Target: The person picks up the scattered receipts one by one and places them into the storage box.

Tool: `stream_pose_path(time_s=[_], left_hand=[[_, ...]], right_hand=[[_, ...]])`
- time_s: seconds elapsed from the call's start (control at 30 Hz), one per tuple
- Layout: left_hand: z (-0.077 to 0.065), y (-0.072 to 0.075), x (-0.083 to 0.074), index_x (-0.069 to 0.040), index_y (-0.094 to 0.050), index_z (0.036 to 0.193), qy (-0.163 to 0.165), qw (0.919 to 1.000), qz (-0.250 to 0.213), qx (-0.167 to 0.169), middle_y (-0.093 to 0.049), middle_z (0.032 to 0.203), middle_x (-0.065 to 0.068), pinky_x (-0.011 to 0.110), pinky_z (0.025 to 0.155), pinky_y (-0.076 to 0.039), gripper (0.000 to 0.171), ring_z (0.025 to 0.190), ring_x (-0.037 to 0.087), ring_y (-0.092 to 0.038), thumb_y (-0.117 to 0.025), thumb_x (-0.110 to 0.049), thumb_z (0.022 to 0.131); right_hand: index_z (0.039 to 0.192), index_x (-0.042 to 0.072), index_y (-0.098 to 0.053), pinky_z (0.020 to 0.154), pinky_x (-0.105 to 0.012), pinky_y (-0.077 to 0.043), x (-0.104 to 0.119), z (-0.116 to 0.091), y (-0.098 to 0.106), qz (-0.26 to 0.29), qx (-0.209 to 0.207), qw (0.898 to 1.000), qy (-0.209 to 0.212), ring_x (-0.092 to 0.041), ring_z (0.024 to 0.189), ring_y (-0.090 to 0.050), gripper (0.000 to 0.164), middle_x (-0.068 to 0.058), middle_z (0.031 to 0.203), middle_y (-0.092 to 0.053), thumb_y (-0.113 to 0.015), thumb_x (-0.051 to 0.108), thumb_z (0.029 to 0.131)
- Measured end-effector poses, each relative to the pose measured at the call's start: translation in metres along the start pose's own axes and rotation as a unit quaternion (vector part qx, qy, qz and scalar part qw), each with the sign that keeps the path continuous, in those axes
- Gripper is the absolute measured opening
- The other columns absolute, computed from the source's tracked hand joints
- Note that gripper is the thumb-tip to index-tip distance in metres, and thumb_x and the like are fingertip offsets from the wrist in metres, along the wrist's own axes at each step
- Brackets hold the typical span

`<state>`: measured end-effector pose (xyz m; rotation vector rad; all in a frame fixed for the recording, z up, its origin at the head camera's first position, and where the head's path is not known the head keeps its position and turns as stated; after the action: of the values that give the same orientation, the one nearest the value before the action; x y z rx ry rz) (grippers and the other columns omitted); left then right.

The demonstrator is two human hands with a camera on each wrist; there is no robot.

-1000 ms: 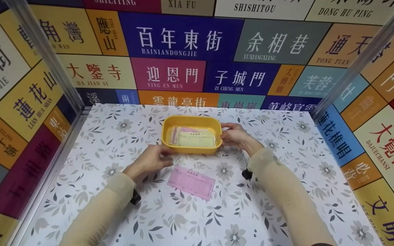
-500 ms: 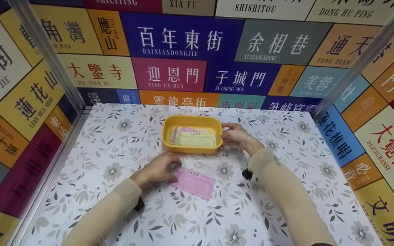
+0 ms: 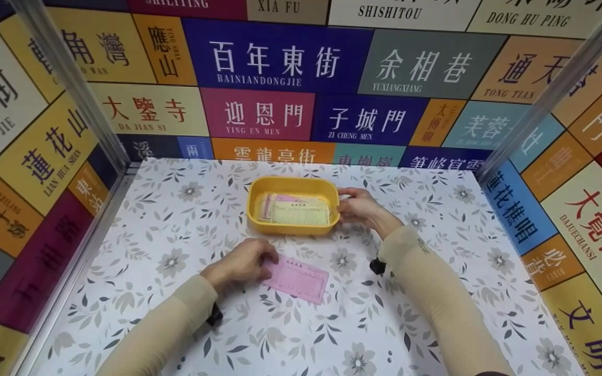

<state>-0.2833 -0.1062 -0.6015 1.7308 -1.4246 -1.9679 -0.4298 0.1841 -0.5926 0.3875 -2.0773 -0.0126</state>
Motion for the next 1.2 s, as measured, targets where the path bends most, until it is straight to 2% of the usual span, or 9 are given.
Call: stream_pose_path(time_s=[0.2, 0.33, 0.47, 0.57, 0.7, 0.83, 0.97, 1.07, 1.2], left_hand=[[0.0, -0.002, 0.001, -0.012, -0.078, 0.138, 0.013, 0.9996, -0.023, 0.003, -0.079, 0.125, 0.008, 0.051, 0.11, -0.06, 0.054, 0.115, 0.024, -0.072, -0.087, -0.003, 0.086], [-0.001, -0.003, 0.005, -0.015, -0.078, 0.141, 0.037, 0.9974, -0.061, 0.006, -0.078, 0.129, 0.007, 0.052, 0.113, -0.059, 0.054, 0.119, 0.026, -0.071, -0.082, -0.001, 0.089], [-0.002, -0.004, 0.01, -0.019, -0.079, 0.138, 0.066, 0.9921, -0.106, -0.004, -0.077, 0.124, 0.003, 0.048, 0.107, -0.059, 0.05, 0.113, 0.023, -0.069, -0.078, -0.001, 0.092], [-0.003, -0.001, 0.013, -0.022, -0.08, 0.136, 0.084, 0.9867, -0.138, -0.017, -0.075, 0.122, 0.004, 0.041, 0.096, -0.06, 0.051, 0.11, 0.023, -0.067, -0.078, 0.0, 0.091], [-0.004, 0.008, 0.012, -0.024, -0.08, 0.136, 0.103, 0.9751, -0.194, -0.03, -0.073, 0.124, 0.008, 0.035, 0.085, -0.062, 0.053, 0.111, 0.027, -0.067, -0.079, 0.002, 0.09], [-0.003, 0.021, 0.008, -0.023, -0.081, 0.135, 0.096, 0.968, -0.227, -0.048, -0.073, 0.125, 0.01, 0.034, 0.087, -0.062, 0.053, 0.112, 0.027, -0.068, -0.079, 0.003, 0.089], [0.0, 0.039, 0.003, -0.019, -0.08, 0.136, 0.068, 0.9704, -0.221, -0.069, -0.076, 0.127, 0.007, 0.034, 0.097, -0.059, 0.053, 0.113, 0.024, -0.069, -0.08, 0.001, 0.088], [0.001, 0.051, -0.001, -0.014, -0.078, 0.139, 0.045, 0.9701, -0.223, -0.084, -0.077, 0.13, 0.01, 0.035, 0.098, -0.06, 0.054, 0.111, 0.025, -0.07, -0.081, 0.0, 0.087], [0.004, 0.067, -0.004, -0.009, -0.077, 0.14, 0.025, 0.9672, -0.228, -0.109, -0.078, 0.135, 0.015, 0.03, 0.095, -0.061, 0.053, 0.109, 0.025, -0.071, -0.082, 0.0, 0.088]], right_hand=[[0.162, 0.02, -0.059, 0.075, -0.03, -0.068, 0.0, 0.002, 0.0, -0.018, -0.003, 1.0, 0.0, -0.013, 0.072, -0.072, 0.066, -0.019, 0.149, -0.069, -0.071, 0.001, 0.1], [0.161, 0.021, -0.059, 0.081, -0.033, -0.069, -0.002, 0.002, 0.001, -0.019, -0.008, 1.0, -0.006, -0.014, 0.074, -0.072, 0.065, -0.017, 0.146, -0.069, -0.071, 0.002, 0.1], [0.16, 0.023, -0.06, 0.085, -0.035, -0.069, -0.002, 0.002, 0.001, -0.02, -0.011, 1.0, -0.012, -0.015, 0.077, -0.071, 0.065, -0.015, 0.143, -0.068, -0.071, 0.003, 0.1], [0.161, 0.022, -0.06, 0.084, -0.034, -0.069, -0.001, 0.002, 0.0, -0.017, -0.01, 1.0, -0.012, -0.015, 0.078, -0.071, 0.065, -0.016, 0.144, -0.068, -0.071, 0.002, 0.1], [0.161, 0.022, -0.06, 0.08, -0.033, -0.069, 0.0, 0.001, 0.0, -0.013, -0.008, 1.0, -0.01, -0.014, 0.077, -0.071, 0.066, -0.017, 0.147, -0.069, -0.072, 0.001, 0.099], [0.161, 0.021, -0.06, 0.08, -0.032, -0.069, 0.0, 0.0, 0.001, -0.012, -0.005, 1.0, -0.008, -0.014, 0.078, -0.073, 0.065, -0.017, 0.147, -0.07, -0.072, 0.002, 0.099], [0.161, 0.019, -0.06, 0.081, -0.032, -0.069, 0.001, -0.001, 0.001, -0.007, 0.004, 1.0, 0.001, -0.013, 0.075, -0.073, 0.066, -0.02, 0.149, -0.069, -0.071, 0.001, 0.099], [0.162, 0.018, -0.06, 0.083, -0.033, -0.07, 0.002, -0.002, 0.001, -0.002, 0.01, 1.0, 0.008, -0.013, 0.073, -0.074, 0.066, -0.021, 0.15, -0.067, -0.07, 0.0, 0.099], [0.161, 0.018, -0.06, 0.087, -0.035, -0.07, 0.001, -0.003, 0.0, -0.003, 0.011, 1.0, 0.01, -0.013, 0.075, -0.075, 0.066, -0.021, 0.148, -0.067, -0.07, 0.001, 0.099]])
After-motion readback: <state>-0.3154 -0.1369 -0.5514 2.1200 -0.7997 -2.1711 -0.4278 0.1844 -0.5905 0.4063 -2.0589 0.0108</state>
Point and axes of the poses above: each hand's wrist, its own z-axis towards the middle knuckle, its own y-axis out of the back of the hand, x = y × z, the point moved 8 cm from there along z, towards the middle knuckle
